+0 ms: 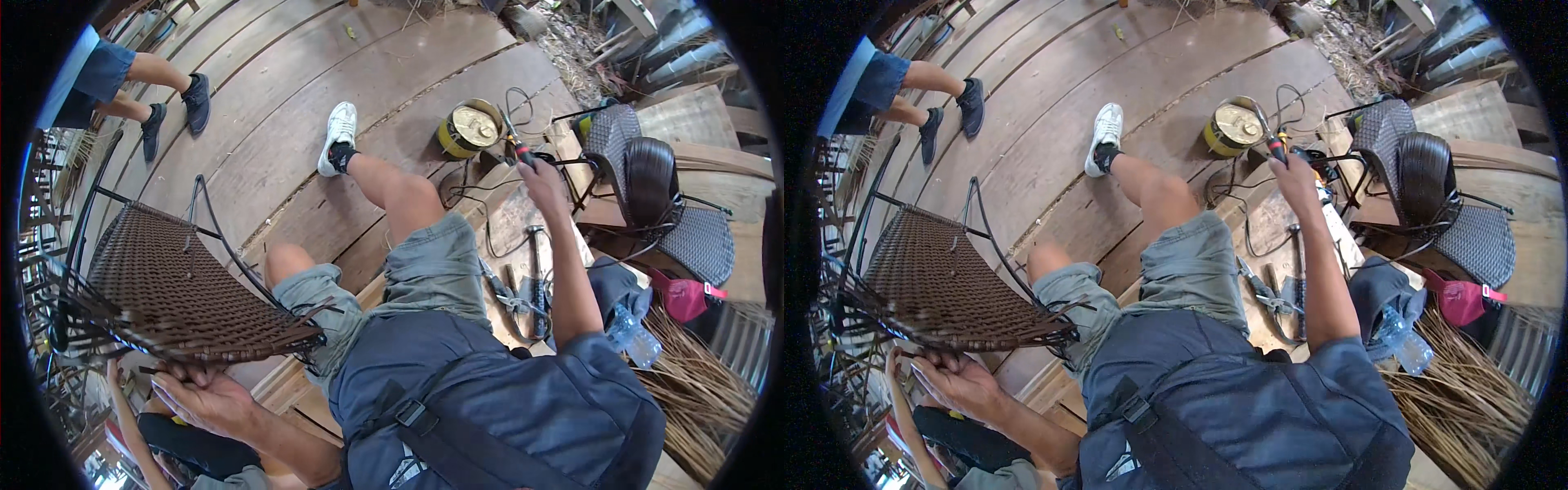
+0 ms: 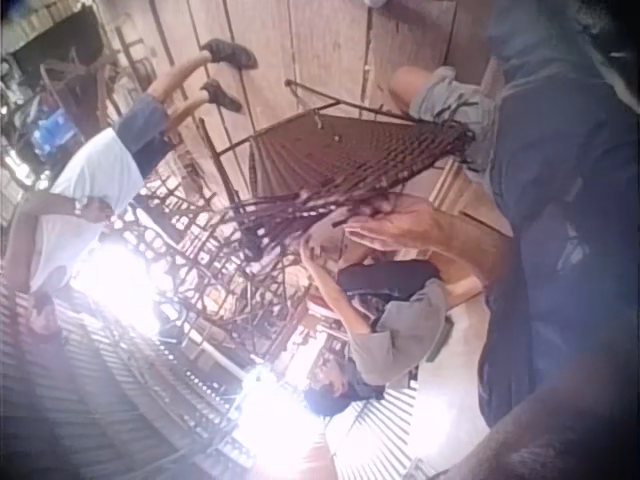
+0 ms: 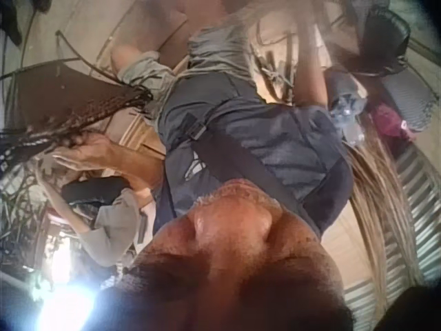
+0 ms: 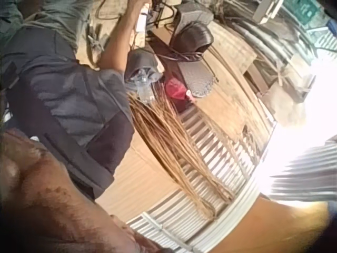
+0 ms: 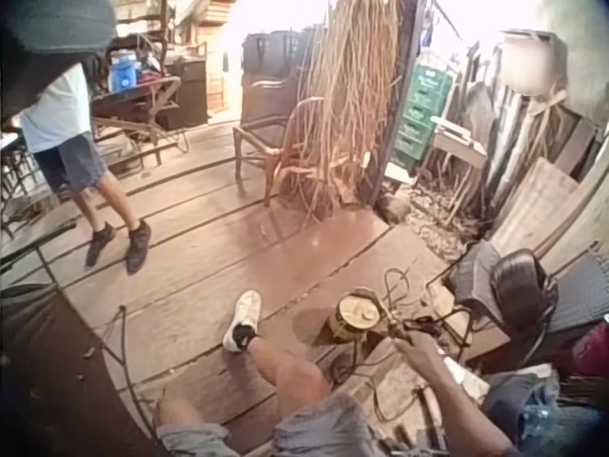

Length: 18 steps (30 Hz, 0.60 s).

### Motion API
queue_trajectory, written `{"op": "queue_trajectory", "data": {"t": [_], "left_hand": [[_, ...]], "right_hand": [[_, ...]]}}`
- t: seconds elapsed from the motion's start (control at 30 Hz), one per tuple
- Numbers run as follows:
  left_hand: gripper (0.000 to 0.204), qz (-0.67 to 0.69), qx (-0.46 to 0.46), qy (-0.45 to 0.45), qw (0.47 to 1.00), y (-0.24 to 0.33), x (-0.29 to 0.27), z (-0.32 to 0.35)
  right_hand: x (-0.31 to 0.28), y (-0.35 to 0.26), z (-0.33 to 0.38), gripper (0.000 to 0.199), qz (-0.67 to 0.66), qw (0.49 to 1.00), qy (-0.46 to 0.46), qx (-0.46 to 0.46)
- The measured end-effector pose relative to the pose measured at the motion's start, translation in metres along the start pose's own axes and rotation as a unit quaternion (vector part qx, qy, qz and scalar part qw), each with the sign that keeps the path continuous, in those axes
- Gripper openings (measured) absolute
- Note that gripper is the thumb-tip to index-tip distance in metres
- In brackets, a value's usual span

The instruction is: Weaving and fusing synthetic rattan strips onto a chair frame using a soldering iron.

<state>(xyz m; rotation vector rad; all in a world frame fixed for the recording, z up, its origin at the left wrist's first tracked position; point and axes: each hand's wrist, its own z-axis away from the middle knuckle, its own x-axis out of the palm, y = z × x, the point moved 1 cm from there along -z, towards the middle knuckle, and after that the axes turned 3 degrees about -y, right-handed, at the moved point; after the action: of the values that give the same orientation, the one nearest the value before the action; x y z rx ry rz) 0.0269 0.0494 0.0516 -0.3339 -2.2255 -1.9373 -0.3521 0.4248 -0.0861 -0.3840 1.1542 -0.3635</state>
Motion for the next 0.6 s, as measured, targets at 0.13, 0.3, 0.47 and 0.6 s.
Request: {"op": "queue_trajectory", "data": {"t": [0.13,0.3,0.47,0.6], "left_hand": [[0.035,-0.032,-0.007,0.001,0.999,0.001,0.010,0.006],[0.045,-0.139,0.018,0.066,0.988,-0.001,0.004,0.009],[0.060,-0.656,0.388,-0.072,0.644,-0.002,-0.008,0.023],[0.032,-0.476,0.170,0.007,0.863,-0.006,-0.002,0.031]], "right_hand": [[0.090,0.024,-0.098,0.038,0.061,0.997,0.032,0.018],[0.191,0.103,-0.216,0.037,0.075,0.997,-0.009,0.021],[0.216,0.146,-0.259,0.045,0.022,0.996,-0.002,-0.082],[0.156,0.033,-0.241,0.039,0.098,0.982,-0.011,-0.162]]}}
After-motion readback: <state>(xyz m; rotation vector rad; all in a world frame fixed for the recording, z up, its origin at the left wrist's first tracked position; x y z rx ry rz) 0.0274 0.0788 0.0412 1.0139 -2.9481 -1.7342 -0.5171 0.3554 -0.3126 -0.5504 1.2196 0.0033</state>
